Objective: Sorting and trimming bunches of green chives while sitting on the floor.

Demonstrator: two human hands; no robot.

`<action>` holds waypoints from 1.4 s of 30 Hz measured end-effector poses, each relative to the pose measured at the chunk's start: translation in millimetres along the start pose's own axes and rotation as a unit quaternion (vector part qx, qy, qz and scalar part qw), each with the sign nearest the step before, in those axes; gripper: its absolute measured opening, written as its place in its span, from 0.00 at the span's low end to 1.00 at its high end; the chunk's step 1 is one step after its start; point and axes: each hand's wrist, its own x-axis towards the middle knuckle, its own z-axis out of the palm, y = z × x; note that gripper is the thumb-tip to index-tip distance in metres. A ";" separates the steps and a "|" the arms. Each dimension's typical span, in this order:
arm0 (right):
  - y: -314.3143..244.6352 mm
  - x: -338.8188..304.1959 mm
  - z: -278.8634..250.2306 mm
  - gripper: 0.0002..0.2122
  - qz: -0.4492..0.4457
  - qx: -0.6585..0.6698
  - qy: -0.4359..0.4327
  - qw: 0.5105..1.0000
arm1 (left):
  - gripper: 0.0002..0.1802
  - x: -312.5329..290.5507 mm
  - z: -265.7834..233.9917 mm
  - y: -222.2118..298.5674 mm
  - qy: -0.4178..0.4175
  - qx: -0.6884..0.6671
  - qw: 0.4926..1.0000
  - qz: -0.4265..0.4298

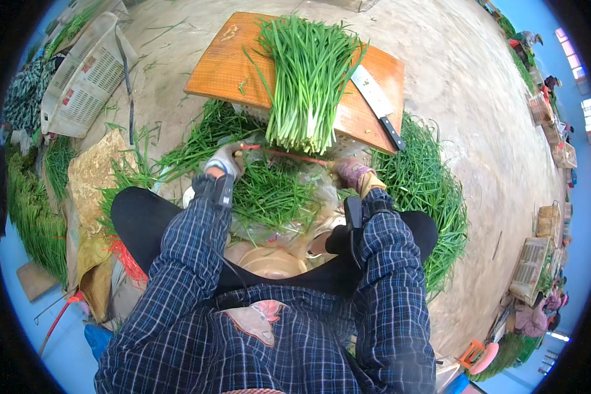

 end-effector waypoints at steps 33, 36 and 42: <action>-131.9 -23.7 -45.6 0.08 0.044 0.028 0.404 0.913 | 0.13 -37.1 136.0 60.5 -0.105 0.267 0.918 0.274; -136.6 -20.5 -32.2 0.06 -0.055 0.223 0.447 0.864 | 0.05 -36.6 126.1 53.0 -0.199 0.160 0.929 0.266; -162.8 -14.7 -17.8 0.05 -0.074 0.246 0.393 0.883 | 0.05 -50.4 128.7 41.0 -0.252 0.129 0.917 0.282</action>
